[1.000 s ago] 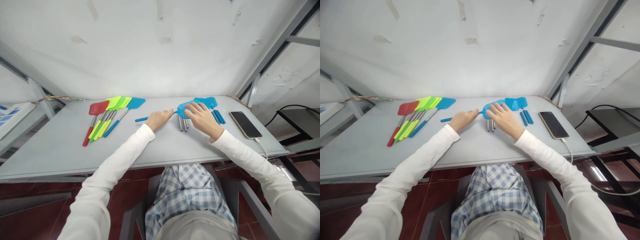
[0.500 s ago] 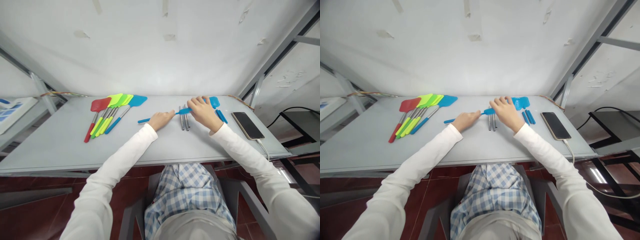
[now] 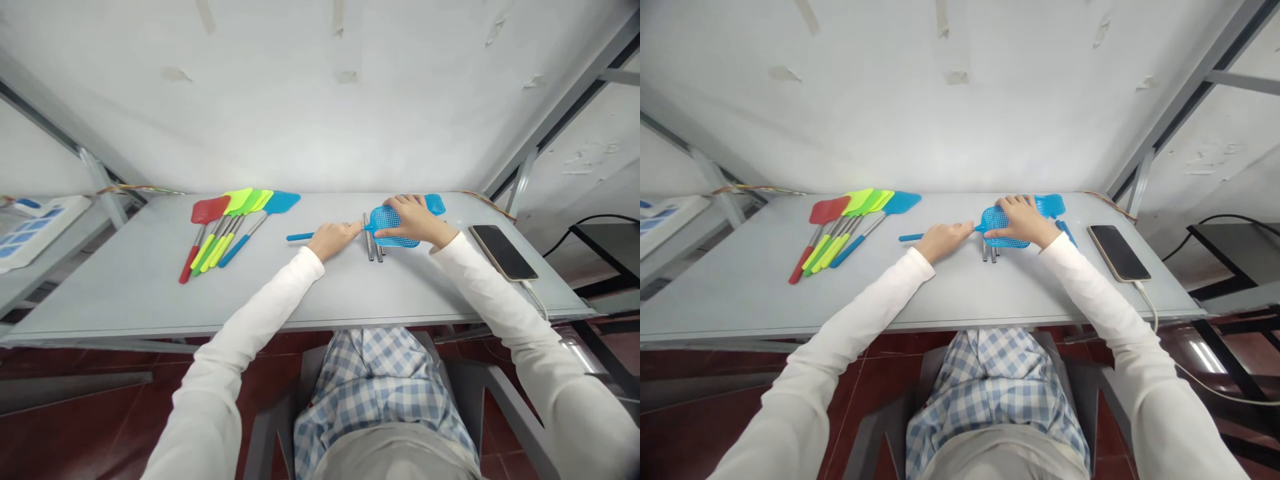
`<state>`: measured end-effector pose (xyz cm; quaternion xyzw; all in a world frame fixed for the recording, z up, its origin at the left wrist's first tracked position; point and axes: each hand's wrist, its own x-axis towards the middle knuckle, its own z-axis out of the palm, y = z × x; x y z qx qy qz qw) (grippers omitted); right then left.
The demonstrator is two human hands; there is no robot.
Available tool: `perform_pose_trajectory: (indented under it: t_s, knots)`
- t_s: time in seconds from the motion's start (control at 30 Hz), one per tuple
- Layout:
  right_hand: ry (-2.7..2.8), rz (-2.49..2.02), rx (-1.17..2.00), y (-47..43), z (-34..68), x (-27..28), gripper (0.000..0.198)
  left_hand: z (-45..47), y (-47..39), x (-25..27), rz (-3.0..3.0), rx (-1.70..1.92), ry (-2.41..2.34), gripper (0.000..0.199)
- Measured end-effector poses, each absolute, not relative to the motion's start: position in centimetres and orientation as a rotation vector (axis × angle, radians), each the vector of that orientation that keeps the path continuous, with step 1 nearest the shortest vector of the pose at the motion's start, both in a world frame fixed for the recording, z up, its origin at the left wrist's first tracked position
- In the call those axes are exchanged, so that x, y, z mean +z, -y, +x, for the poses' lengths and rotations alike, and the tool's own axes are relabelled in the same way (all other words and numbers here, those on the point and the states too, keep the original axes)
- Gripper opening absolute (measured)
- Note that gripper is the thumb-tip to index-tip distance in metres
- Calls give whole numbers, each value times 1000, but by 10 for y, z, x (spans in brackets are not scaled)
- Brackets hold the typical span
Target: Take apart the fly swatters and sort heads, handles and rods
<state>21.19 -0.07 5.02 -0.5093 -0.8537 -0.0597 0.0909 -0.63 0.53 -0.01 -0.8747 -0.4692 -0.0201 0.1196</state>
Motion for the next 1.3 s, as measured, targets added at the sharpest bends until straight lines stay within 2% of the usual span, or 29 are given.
perform_pose_trajectory:
  t_s: [0.07,0.1,0.17,0.33,0.47,0.53,0.63,0.67,0.8,0.93,1.03,1.1,1.23,1.3]
  knots:
    - [2487,-1406,-436,19,204,45,32,-11,-11,3,-2535,-64,1412,33]
    - [2485,-1344,-520,29,201,41,31,-14,-14,4,-2519,-81,1440,33]
    - [2524,-1263,-557,45,200,35,34,-19,-17,3,-2493,-109,1481,34]
    - [2546,-1288,-374,23,218,44,43,-10,-8,1,-2518,-24,1386,33]
    - [2539,-1411,-235,-15,226,58,73,-3,-1,2,-2511,-57,1373,32]
    - [2549,-1442,-249,-13,219,57,64,-6,-3,3,-2517,-84,1398,32]
    - [2480,-1349,-484,20,200,43,32,-17,-13,6,-2486,-152,1454,32]
    - [2492,-1290,-548,34,194,37,27,-20,-16,7,-2460,-191,1481,33]
    - [2547,-1104,-605,68,186,25,29,-26,-23,11,-2385,-293,1553,38]
    - [2458,-1173,-561,43,197,48,30,-15,-16,10,-2457,-274,1477,38]
    - [2457,-1205,-551,12,202,67,54,-8,-10,8,-2461,-267,1438,41]
    - [2480,-1244,-553,3,200,70,62,-8,-9,7,-2453,-238,1432,40]
    - [2385,-1335,-712,27,185,50,39,-16,-14,6,-2438,-217,1467,36]
    - [2365,-1312,-770,47,181,35,34,-21,-17,6,-2402,-253,1529,39]
